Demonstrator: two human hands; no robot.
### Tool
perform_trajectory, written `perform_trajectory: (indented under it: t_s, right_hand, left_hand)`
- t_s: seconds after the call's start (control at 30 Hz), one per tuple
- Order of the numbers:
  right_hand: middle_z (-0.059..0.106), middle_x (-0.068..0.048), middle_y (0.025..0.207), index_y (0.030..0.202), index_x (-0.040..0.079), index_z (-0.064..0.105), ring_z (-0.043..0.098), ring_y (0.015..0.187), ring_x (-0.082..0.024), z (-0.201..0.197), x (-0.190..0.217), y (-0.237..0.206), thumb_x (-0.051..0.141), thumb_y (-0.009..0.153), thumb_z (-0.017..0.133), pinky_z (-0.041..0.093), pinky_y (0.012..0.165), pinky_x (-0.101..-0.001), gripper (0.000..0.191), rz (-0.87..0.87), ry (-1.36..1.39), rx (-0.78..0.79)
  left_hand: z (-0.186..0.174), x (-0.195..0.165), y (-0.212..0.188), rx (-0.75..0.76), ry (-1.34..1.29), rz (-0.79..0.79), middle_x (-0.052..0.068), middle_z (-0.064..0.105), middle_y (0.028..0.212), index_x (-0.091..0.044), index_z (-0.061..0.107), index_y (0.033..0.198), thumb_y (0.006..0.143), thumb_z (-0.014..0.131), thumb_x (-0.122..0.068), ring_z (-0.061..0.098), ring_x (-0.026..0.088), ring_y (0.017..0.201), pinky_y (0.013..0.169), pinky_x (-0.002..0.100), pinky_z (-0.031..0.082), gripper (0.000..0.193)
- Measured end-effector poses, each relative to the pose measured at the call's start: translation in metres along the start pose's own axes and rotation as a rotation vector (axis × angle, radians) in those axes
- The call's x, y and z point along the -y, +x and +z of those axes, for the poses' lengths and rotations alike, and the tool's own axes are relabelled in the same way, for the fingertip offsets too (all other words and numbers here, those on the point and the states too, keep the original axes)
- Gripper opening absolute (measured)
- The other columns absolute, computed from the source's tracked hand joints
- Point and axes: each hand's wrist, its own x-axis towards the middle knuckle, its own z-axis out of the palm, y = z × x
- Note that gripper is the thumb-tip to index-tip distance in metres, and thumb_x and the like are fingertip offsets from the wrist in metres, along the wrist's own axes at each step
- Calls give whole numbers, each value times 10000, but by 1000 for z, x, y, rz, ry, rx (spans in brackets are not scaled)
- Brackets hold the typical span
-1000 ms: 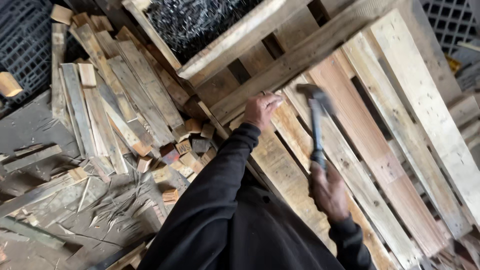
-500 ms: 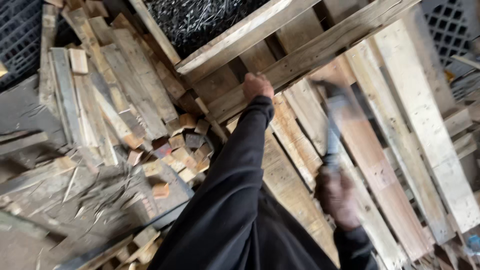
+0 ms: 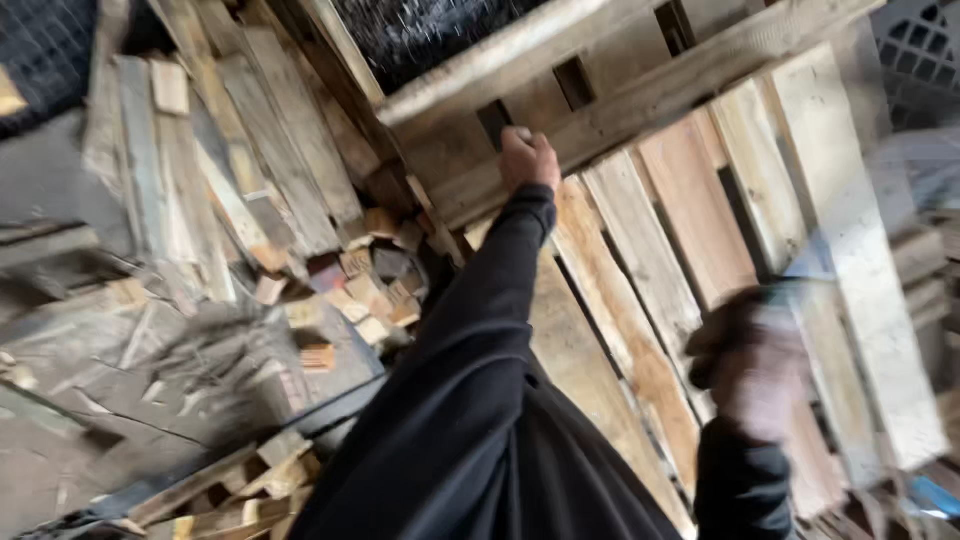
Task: The person hammers nails into a wooden pallet using a hammer. They repeatedly pick up nails from a nearby wooden box and drive them into the pallet slats. The camera moves around the workspace during the task.
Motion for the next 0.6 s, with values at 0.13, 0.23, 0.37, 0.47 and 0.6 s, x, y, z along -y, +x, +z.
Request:
perform_trajectory:
  t_s: [0.13, 0.23, 0.37, 0.47, 0.6]
  right_hand:
    - [580, -66, 840, 1110, 55, 632, 567, 695, -156, -52, 46, 16, 331, 1057, 574, 514, 588, -317, 287, -598, 235, -318]
    - [568, -62, 746, 1054, 50, 638, 547, 605, -151, 1, 42, 18, 361, 1042, 560, 494, 526, -323, 321, -637, 321, -299]
    - [552, -55, 622, 979, 44, 646, 520, 485, -145, 81, 12, -9, 401, 1021, 542, 466, 444, -331, 375, 517, -156, 286]
    - [567, -70, 610, 889, 12, 621, 514, 471, -136, 67, 14, -17, 480, 1047, 526, 429, 422, -306, 504, 359, 151, 144]
    - [598, -61, 707, 1046, 59, 578, 550, 506, -136, 34, 35, -6, 524, 1135, 483, 518, 533, -250, 483, -409, 236, -69]
  left_hand:
    - [0, 3, -8, -115, -41, 59, 201, 735, 910, -56, 632, 1014, 968, 564, -187, 705, 415, 877, 784, 497, 529, 155]
    - [-3, 3, -5, -53, -107, -54, 186, 751, 855, -48, 623, 959, 996, 589, -253, 731, 380, 836, 788, 471, 543, 211]
    - [-2, 1, 4, -134, -4, 13, 224, 721, 883, -16, 631, 929, 1016, 631, -281, 689, 418, 848, 784, 497, 523, 280]
    - [2, 2, 5, -226, -40, 143, 213, 697, 887, -9, 633, 925, 1023, 665, -270, 666, 406, 811, 726, 487, 531, 280]
    - [-11, 9, 9, -18, -645, -135, 113, 672, 849, -51, 635, 920, 977, 701, -231, 599, 239, 676, 568, 366, 487, 200]
